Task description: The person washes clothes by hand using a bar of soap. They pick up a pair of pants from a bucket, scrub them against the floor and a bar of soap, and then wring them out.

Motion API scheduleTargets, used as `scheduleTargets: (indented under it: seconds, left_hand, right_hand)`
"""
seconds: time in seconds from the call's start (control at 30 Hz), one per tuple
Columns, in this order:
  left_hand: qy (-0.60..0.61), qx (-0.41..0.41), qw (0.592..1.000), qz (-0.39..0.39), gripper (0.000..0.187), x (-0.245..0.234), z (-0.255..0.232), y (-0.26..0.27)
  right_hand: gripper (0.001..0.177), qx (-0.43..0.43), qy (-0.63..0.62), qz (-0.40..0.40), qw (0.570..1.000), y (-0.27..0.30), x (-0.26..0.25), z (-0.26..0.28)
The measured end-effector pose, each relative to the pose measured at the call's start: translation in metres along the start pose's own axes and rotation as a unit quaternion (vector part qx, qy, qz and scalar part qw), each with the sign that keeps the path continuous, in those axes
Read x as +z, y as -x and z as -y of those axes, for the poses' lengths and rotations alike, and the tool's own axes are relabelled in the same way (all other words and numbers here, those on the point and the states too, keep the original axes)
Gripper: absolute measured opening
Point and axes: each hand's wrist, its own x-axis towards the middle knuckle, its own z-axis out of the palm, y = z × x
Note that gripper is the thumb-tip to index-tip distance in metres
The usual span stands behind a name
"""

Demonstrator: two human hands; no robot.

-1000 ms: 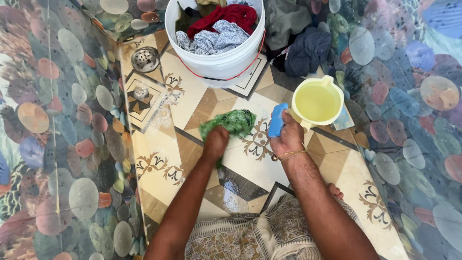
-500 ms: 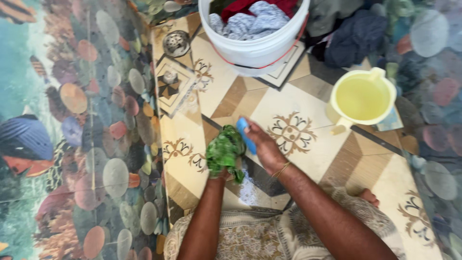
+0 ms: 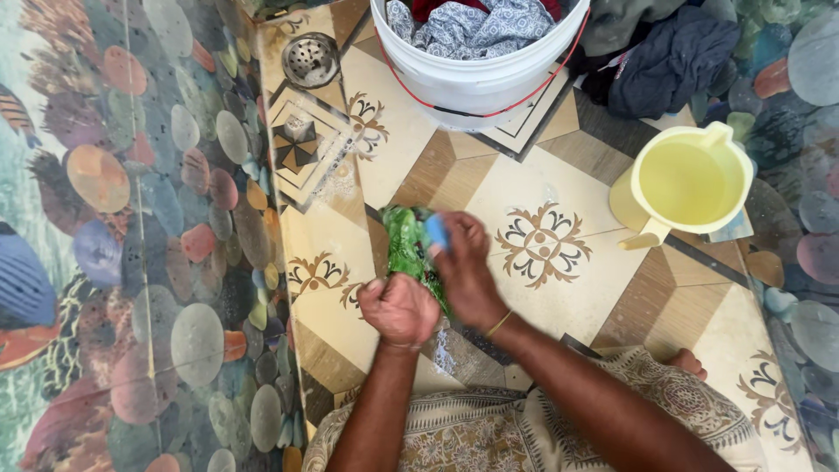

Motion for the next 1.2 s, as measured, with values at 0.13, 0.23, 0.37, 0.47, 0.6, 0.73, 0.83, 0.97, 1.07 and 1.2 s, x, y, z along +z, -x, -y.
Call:
scheduleTargets:
  seconds: [0.13,0.23,0.37,0.47,0.6,0.73,0.83,0.97,1.07,1.2]
  left_hand:
    - [-0.321,-0.163,0.906,-0.222,0.029,0.051,-0.007,-0.043]
    - [-0.614,-0.155,0.747,-0.202,0.033,0.093,-0.005,-0.072]
    - [-0.65,-0.056,0.75,-0.104,0.037,0.105,-0.019,-0.076]
    - [-0.389,-0.135,0.878,-0.245,0.048,0.089,-0.049,-0.061]
    - [-0.581,-0.005,0.792,-0.188,0.013,0.058,-0.05,-0.043]
    - [-0.6,0.077,0.779,-0.165,0.055,0.066,-0.036,-0.061]
    - [-0.409,0.011,0.908,-0.09,0.075,0.075,-0.028,-0.071]
    - [-0.188,-0.07,0.968,-0.15,0.074,0.079,0.006,-0.06]
    - [-0.156,-0.112,0.948,-0.255,0.064,0.076,0.016,-0.053]
    - [-0.114,-0.102,0.95,-0.271,0.055,0.064,0.024,-0.04]
  right_hand:
    - [0.057,0.051,-0.327,0.032,0.943,-0.007,-0.018,-0.002]
    - [0.058,-0.013,-0.328,0.046,0.944,-0.001,-0.02,0.003]
    - [0.058,-0.013,-0.307,0.066,0.949,0.005,-0.024,0.015]
    - [0.06,-0.016,-0.318,0.086,0.944,0.009,-0.023,0.022]
    - [0.06,-0.028,-0.28,0.075,0.957,0.008,-0.027,0.023]
    - [0.057,-0.06,-0.209,0.067,0.974,0.011,-0.032,0.02]
    - [0.059,-0.046,-0.211,0.093,0.972,0.015,-0.02,0.013]
    - [0.048,-0.307,0.064,-0.011,0.95,0.021,0.001,0.005]
    - [0.047,-0.297,0.149,-0.068,0.941,0.019,-0.002,0.002]
    - [0.049,-0.201,0.063,-0.11,0.971,-0.005,-0.022,0.003]
